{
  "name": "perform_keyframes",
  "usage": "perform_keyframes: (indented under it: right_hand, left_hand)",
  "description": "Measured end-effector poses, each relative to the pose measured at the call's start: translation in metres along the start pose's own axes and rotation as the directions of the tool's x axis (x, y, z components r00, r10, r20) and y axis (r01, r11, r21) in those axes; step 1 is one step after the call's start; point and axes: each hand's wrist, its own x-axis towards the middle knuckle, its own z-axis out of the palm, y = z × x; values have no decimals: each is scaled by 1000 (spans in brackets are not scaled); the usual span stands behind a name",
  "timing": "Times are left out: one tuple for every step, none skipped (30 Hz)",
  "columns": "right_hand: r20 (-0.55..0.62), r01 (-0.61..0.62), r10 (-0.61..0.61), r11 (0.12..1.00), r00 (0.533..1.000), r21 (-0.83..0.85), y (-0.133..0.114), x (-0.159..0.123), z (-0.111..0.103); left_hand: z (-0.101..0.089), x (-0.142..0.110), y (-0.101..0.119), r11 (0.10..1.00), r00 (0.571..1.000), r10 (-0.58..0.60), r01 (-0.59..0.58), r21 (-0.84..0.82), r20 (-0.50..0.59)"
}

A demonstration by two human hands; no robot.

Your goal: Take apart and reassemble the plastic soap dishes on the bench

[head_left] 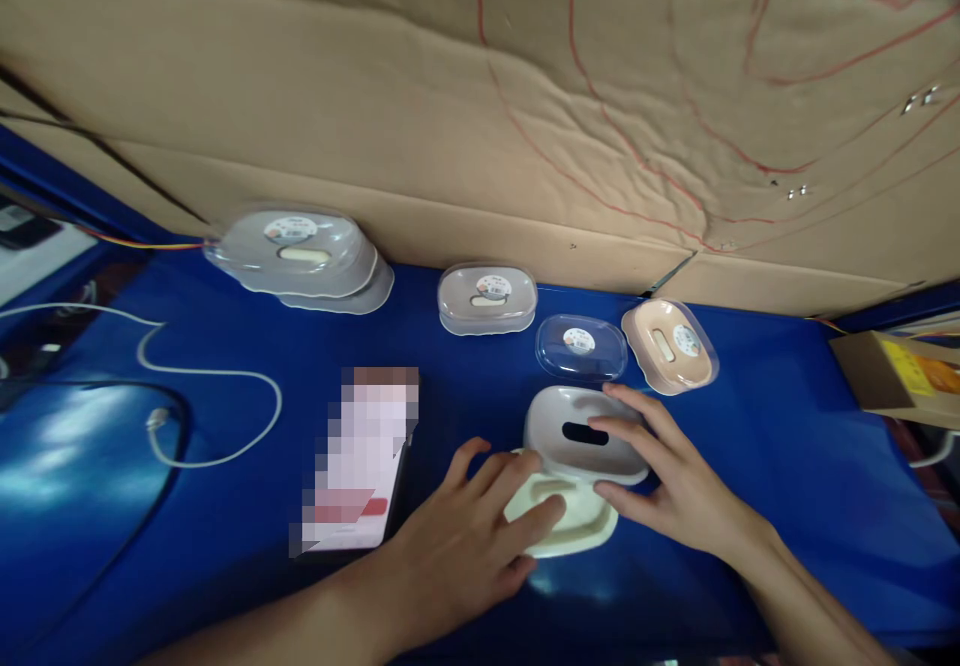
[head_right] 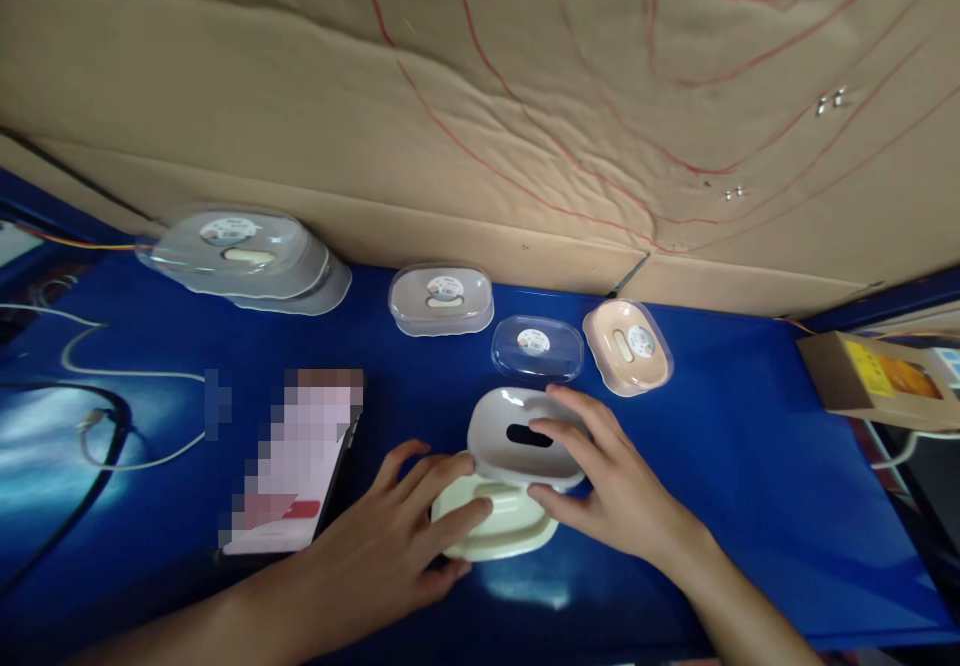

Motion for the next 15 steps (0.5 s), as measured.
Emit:
perform_keyframes:
  right_hand:
    - [7, 17, -17, 1000, 1000, 14, -2, -1, 0]
    - [19, 38, -38, 999, 999, 23, -5, -1, 0]
    - [35, 59, -60, 998, 998, 29, -7, -2, 2]
    - [56, 77, -79, 997, 995, 31, -10, -2, 5]
    - [76, 93, -95, 995, 993, 31, -12, -2, 8]
    - [94, 105, -107, 994, 990, 30, -15, -2, 13]
    - [104, 116, -119, 993, 987, 29, -17, -2, 17]
    - [107, 126, -128, 992, 986, 27, -18, -2, 21]
    - [104, 136, -138, 990, 985, 28, -19, -2, 24]
    - [100, 146, -149, 989, 984, 31, -19, -2, 26]
    - [100, 155, -158, 987, 982, 37, -18, -2, 26]
    - [104, 160, -164, 986, 981, 46, -16, -2, 26]
    - [107, 163, -168, 985, 980, 56, -13, -2, 24]
    - [107, 163, -169, 984, 980, 66, -10, -2, 21]
    - [102, 160, -167, 984, 981, 74, -7, -2, 18]
  left_hand:
    - [-1, 0, 0, 999, 999, -23, 24, 27, -45]
    - [-1, 0, -1, 998, 995, -43, 48, 49, -86]
    - [-2, 1, -2, 995, 991, -62, 70, 67, -116]
    - [-3, 1, -3, 993, 988, -81, 92, 79, -132]
    - [-3, 2, -4, 991, 986, -93, 105, 83, -135]
    - [-3, 2, -4, 991, 987, -99, 110, 80, -128]
    - [-2, 3, -5, 991, 988, -104, 113, 74, -114]
    - [-1, 3, -6, 991, 990, -108, 114, 63, -93]
    - [0, 4, -6, 992, 991, -112, 115, 49, -68]
    - [2, 4, -6, 993, 992, -116, 118, 32, -41]
    - [3, 5, -6, 992, 992, -124, 124, 15, -13]
    - [4, 5, -6, 991, 991, -133, 133, 1, 15]
    - [5, 5, -7, 990, 989, -143, 143, -10, 40]
    - [5, 5, -6, 988, 986, -156, 157, -16, 59]
    - [5, 6, -6, 985, 983, -169, 171, -19, 70]
